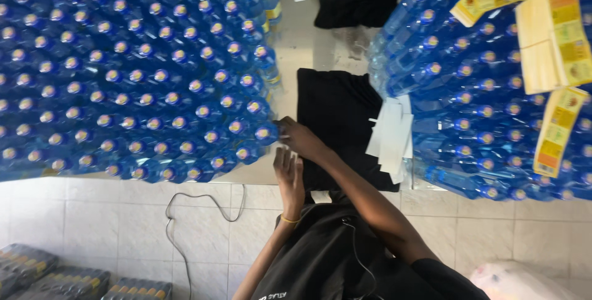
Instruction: The person picks up a plastic water bottle and applies a yellow label to it. They smooth the label around the bottle and place the labeled bottle back among stacks of similar bottles. The person repeats this process with additional bottles and labels.
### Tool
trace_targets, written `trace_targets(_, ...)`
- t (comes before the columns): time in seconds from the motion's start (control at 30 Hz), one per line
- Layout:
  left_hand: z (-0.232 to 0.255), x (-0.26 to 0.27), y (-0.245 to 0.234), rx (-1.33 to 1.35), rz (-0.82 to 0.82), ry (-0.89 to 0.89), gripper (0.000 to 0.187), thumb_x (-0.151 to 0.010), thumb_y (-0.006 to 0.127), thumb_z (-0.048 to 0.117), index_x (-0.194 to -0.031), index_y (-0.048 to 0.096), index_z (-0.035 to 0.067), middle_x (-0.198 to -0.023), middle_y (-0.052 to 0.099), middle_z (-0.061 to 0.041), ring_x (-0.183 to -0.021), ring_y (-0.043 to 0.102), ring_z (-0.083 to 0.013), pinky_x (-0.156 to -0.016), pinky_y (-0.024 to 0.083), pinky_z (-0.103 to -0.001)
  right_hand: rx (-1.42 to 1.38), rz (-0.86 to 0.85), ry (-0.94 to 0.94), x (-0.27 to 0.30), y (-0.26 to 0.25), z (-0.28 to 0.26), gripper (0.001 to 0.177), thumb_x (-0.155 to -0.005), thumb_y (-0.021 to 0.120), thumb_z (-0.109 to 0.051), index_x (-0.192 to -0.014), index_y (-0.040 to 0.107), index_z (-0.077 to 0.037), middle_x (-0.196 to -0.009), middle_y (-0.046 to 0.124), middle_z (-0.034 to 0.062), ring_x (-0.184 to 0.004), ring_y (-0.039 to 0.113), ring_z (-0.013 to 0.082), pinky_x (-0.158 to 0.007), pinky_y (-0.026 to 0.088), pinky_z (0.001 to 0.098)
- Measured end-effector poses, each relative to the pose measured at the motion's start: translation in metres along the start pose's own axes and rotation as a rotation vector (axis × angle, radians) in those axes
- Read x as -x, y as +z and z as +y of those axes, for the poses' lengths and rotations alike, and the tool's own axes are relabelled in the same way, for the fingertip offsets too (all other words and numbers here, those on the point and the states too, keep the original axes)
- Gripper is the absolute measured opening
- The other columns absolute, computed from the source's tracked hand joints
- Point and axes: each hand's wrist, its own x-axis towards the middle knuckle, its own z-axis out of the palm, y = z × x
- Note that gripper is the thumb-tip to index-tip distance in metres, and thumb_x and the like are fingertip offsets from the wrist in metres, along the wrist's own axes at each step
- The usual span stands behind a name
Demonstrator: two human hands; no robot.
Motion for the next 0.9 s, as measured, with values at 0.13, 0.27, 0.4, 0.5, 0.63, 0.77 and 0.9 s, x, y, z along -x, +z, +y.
trace_targets(0.13, -0.020, 0.004, -0.008, 0.088, -0.056, -0.158, 0.080, -0.106, 0.065, 0.003, -0.173, 0.020, -0.001, -0.164, 0.043, -0.038, -0.152, 0.048, -0.0526, -0.124, 0.045, -0.061, -0.496, 0.164, 0.138, 0.024, -0.008, -0.009, 0.044, -0.105, 0.067, -0.002, -0.148, 0.057, -0.001, -0.119, 0.062, 0.0183, -0.111, 0.076, 0.0378, -0.094, 0.066, 0.0426)
trace_targets(0.27, -0.047, -0.002, -0.007, -0.015, -0.173, -0.073, 0.058, -0.106, 0.056, -0.009, -0.163, 0.047, 0.001, -0.161, 0.054, -0.029, -0.154, 0.047, -0.0463, -0.123, 0.046, -0.056, -0.240, 0.300, 0.048, 0.101, -0.083, -0.057, 0.037, -0.107, 0.068, -0.005, -0.143, 0.063, -0.003, -0.118, 0.069, 0.0223, -0.107, 0.076, 0.0459, -0.086, 0.067, 0.0511)
trace_targets(0.4, -0.057, -0.017, 0.033, 0.034, -0.357, -0.128, 0.044, -0.102, 0.061, -0.018, -0.144, 0.067, -0.006, -0.140, 0.073, -0.029, -0.137, 0.066, -0.0425, -0.111, 0.061, -0.046, 0.052, 0.709, 0.112, 0.199, -0.149, -0.077, 0.034, -0.103, 0.077, -0.020, -0.137, 0.076, -0.017, -0.100, 0.081, 0.0040, -0.092, 0.082, 0.0263, -0.082, 0.068, 0.0366)
trace_targets(0.5, -0.003, -0.014, 0.094, 0.067, -0.498, -0.253, 0.044, -0.098, 0.069, -0.018, -0.140, 0.066, -0.007, -0.117, 0.079, -0.032, -0.104, 0.083, -0.0403, -0.074, 0.073, -0.039, 0.337, 0.937, 0.222, 0.300, -0.194, -0.036, 0.032, -0.104, 0.074, -0.018, -0.135, 0.079, -0.023, -0.109, 0.079, -0.0037, -0.093, 0.079, 0.0176, -0.084, 0.065, 0.0321)
trace_targets(0.63, -0.002, 0.005, 0.174, -0.050, -0.668, -0.154, 0.038, -0.098, 0.077, -0.006, -0.135, 0.071, -0.002, -0.110, 0.080, -0.027, -0.092, 0.083, -0.0323, -0.072, 0.071, -0.036, 0.673, 1.067, 0.355, 0.389, -0.265, -0.018, 0.027, -0.104, 0.070, -0.001, -0.129, 0.078, -0.008, -0.125, 0.078, 0.0110, -0.111, 0.075, 0.0356, -0.093, 0.063, 0.0427)
trace_targets(0.77, 0.017, 0.029, 0.232, -0.309, -0.920, 0.480, 0.077, -0.085, 0.092, 0.012, -0.154, 0.057, 0.006, -0.144, 0.055, -0.019, -0.127, 0.063, -0.0439, -0.103, 0.062, -0.047, 0.830, 0.916, 0.477, 0.417, -0.290, -0.005, 0.043, -0.097, 0.084, -0.005, -0.137, 0.072, 0.005, -0.142, 0.070, 0.0241, -0.133, 0.064, 0.0453, -0.107, 0.057, 0.0528)
trace_targets(0.9, -0.002, 0.048, 0.252, -0.548, -0.928, 0.647, 0.093, -0.082, 0.096, 0.021, -0.163, 0.051, 0.015, -0.142, 0.048, -0.013, -0.122, 0.058, -0.0388, -0.105, 0.055, -0.048, 0.808, 0.899, 0.495, 0.421, -0.282, 0.021, 0.037, -0.101, 0.079, -0.004, -0.136, 0.075, 0.006, -0.142, 0.072, 0.0233, -0.135, 0.065, 0.0424, -0.110, 0.056, 0.0489)
